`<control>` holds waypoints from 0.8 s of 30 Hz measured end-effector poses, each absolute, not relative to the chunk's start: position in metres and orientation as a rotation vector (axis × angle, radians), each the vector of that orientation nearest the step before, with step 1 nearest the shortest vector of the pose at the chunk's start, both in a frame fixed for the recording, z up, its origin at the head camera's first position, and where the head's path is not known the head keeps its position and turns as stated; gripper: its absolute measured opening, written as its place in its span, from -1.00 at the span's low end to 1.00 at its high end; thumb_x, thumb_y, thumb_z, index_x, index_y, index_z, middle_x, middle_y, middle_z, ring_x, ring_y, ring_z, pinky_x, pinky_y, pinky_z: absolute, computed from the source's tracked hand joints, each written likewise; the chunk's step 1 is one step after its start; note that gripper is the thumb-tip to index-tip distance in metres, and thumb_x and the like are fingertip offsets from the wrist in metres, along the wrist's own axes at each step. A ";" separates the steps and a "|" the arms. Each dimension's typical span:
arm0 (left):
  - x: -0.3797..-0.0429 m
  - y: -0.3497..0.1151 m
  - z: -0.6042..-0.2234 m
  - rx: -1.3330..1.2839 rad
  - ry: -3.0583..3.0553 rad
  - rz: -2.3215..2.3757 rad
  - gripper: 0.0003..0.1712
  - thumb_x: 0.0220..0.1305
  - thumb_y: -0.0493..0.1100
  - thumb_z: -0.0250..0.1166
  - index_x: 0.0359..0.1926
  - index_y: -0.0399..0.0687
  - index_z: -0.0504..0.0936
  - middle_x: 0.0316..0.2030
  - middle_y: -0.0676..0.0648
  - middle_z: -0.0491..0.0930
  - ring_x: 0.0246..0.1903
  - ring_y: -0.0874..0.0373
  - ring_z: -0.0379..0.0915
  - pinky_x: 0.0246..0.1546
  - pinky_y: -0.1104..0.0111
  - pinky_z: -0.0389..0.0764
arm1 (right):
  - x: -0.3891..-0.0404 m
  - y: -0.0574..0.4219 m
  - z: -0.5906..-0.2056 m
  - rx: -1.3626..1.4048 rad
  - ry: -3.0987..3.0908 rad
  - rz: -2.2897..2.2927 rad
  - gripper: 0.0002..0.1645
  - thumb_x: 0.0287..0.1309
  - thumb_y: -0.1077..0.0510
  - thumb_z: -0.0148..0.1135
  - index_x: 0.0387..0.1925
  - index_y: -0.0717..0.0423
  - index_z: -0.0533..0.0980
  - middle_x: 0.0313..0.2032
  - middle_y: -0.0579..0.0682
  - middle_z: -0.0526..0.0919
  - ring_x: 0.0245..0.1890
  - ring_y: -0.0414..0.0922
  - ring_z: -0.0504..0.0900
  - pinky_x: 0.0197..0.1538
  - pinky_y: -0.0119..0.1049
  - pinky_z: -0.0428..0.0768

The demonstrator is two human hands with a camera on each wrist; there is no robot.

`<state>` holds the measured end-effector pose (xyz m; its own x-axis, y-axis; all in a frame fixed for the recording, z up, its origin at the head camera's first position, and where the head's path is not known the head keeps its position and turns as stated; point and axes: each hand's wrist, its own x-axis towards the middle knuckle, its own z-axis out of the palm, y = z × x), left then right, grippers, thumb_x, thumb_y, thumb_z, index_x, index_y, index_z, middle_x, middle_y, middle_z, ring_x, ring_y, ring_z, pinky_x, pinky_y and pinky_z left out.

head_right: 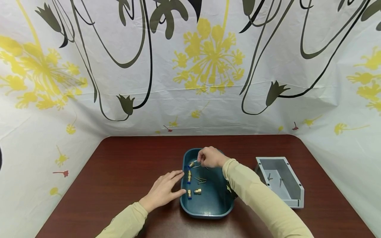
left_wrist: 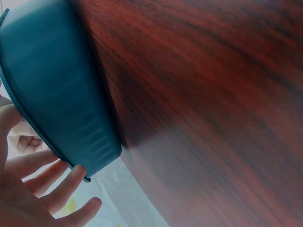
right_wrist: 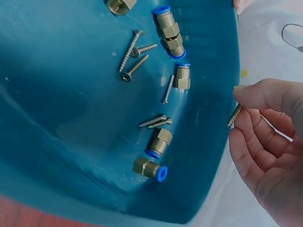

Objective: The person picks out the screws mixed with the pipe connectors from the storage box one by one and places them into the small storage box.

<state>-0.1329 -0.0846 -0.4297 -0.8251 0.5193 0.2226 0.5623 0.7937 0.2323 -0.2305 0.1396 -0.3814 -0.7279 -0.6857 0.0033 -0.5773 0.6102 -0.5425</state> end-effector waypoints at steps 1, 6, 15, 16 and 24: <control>-0.133 -0.085 -0.430 -0.861 -2.833 -0.437 -0.29 0.10 0.24 0.12 0.15 -0.11 0.39 0.10 -0.04 0.34 0.00 0.08 0.32 -0.09 0.13 0.36 | -0.230 0.141 -0.380 -1.049 2.627 -0.776 -0.85 -0.08 0.40 0.13 -0.47 0.13 0.53 -0.55 -0.14 0.48 -0.56 -0.24 0.41 -0.43 -0.37 0.45; -0.133 -0.084 -0.430 -0.865 -2.836 -0.444 -0.30 0.09 0.23 0.13 0.15 -0.10 0.39 0.10 -0.04 0.34 0.01 0.07 0.31 -0.09 0.13 0.36 | -0.229 0.145 -0.371 -1.064 2.637 -0.748 -0.83 -0.05 0.39 0.13 -0.47 0.06 0.51 -0.53 -0.15 0.48 -0.53 -0.25 0.42 -0.41 -0.37 0.44; -0.133 -0.084 -0.432 -0.857 -2.841 -0.460 -0.30 0.10 0.21 0.14 0.16 -0.11 0.38 0.11 -0.04 0.33 0.01 0.07 0.31 -0.09 0.12 0.36 | -0.228 0.154 -0.358 -1.063 2.634 -0.734 -0.83 -0.05 0.39 0.14 -0.46 0.07 0.51 -0.51 -0.10 0.51 -0.52 -0.24 0.43 -0.39 -0.35 0.45; -0.133 -0.084 -0.432 -0.856 -2.840 -0.460 -0.30 0.10 0.21 0.14 0.16 -0.12 0.38 0.11 -0.04 0.33 0.01 0.07 0.31 -0.09 0.12 0.36 | -0.228 0.155 -0.357 -1.063 2.632 -0.737 -0.83 -0.05 0.40 0.14 -0.45 0.08 0.51 -0.51 -0.11 0.50 -0.51 -0.24 0.43 -0.39 -0.35 0.45; -0.133 -0.084 -0.430 -0.855 -2.840 -0.469 -0.30 0.10 0.21 0.14 0.16 -0.12 0.38 0.11 -0.05 0.33 0.02 0.06 0.30 -0.08 0.12 0.35 | -0.229 0.167 -0.345 -1.064 2.662 -0.699 -0.82 -0.04 0.37 0.15 -0.43 0.04 0.50 -0.49 -0.14 0.49 -0.48 -0.23 0.44 -0.37 -0.33 0.45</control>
<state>-0.1327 -0.0838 -0.4302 -0.8290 0.5142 0.2197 0.5576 0.7902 0.2545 -0.2285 0.1665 -0.3446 -0.7243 -0.6895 -0.0016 -0.5997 0.6312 -0.4919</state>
